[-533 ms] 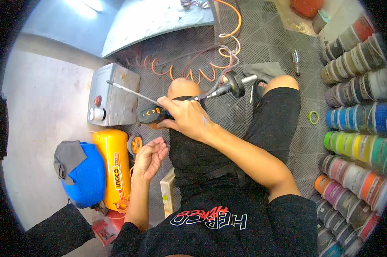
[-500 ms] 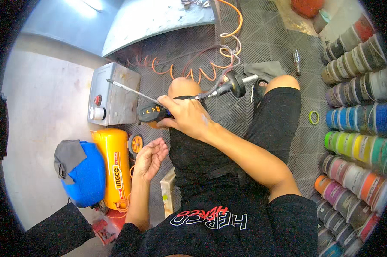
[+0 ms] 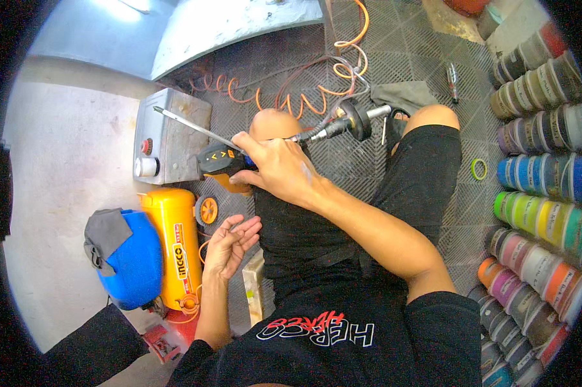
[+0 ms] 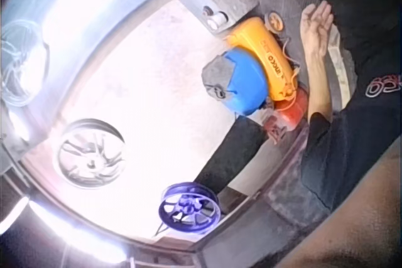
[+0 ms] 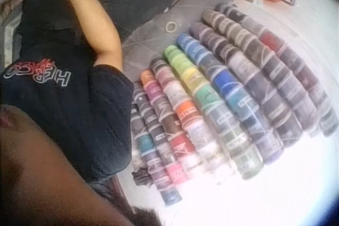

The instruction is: The person unscrews and removes components of a yellow and black paint spray gun using a screwdriver, then handles the disassembled parts by hand.

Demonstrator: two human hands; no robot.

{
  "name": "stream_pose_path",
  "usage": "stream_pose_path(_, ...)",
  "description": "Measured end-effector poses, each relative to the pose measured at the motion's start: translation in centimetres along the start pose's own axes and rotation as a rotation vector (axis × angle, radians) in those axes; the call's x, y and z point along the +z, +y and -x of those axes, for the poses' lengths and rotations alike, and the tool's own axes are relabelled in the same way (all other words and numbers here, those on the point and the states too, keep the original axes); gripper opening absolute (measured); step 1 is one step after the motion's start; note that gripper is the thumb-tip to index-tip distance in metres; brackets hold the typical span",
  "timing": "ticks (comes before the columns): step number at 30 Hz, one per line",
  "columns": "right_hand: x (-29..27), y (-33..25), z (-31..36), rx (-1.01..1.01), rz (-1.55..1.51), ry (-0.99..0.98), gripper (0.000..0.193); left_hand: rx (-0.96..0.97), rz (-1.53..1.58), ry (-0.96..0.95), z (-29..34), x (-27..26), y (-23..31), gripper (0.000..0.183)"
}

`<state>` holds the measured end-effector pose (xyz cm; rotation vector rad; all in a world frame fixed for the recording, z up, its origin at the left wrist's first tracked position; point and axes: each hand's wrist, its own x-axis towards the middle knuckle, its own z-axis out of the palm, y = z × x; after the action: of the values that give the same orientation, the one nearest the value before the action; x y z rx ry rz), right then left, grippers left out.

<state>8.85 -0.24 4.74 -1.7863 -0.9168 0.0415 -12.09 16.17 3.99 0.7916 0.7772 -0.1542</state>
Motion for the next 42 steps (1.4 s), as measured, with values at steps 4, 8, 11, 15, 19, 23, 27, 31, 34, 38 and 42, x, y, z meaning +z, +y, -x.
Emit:
stream_pose_path(4,-0.2,0.5,0.0,0.029,0.011,0.012,0.058,-0.036,0.008,0.012,0.1,0.2,-0.1,0.034)
stream_pose_path(8,-0.6,0.1,-0.1,0.110,-0.017,-0.040,0.058,-0.040,-0.005,0.023,0.2,-0.4,-0.3,0.037)
stream_pose_path(11,-0.6,0.3,0.0,0.086,-0.036,-0.017,0.057,-0.019,-0.040,-0.002,0.1,-0.7,-0.5,0.039)
stream_pose_path(15,-0.3,0.5,-0.1,0.045,-0.009,0.012,0.058,0.016,-0.078,0.025,0.2,0.4,-0.3,0.040)
stream_pose_path(19,-0.1,0.7,0.0,0.052,-0.021,0.014,0.057,0.002,-0.047,0.024,0.3,0.6,0.1,0.039)
stream_pose_path(23,0.0,0.4,-0.1,0.072,-0.028,-0.013,0.056,0.002,-0.027,-0.012,0.5,0.2,0.0,0.033)
stream_pose_path(27,0.0,0.6,0.1,0.068,-0.040,-0.016,0.055,0.024,-0.082,-0.018,0.5,0.3,0.0,0.028)
stream_pose_path(31,0.1,0.8,0.3,0.018,-0.035,0.001,0.053,0.062,-0.146,-0.028,0.5,0.2,0.0,0.026)
stream_pose_path(34,0.1,1.0,0.4,-0.013,-0.038,0.012,0.052,0.059,-0.151,-0.016,0.6,0.4,0.1,0.024)
stream_pose_path(38,0.3,0.9,0.6,-0.029,-0.045,0.036,0.052,0.064,-0.235,0.027,0.6,-0.4,-0.2,0.025)
stream_pose_path(42,0.4,1.3,0.6,-0.055,-0.062,0.054,0.054,0.083,-0.259,0.069,0.0,-1.3,-0.3,0.016)
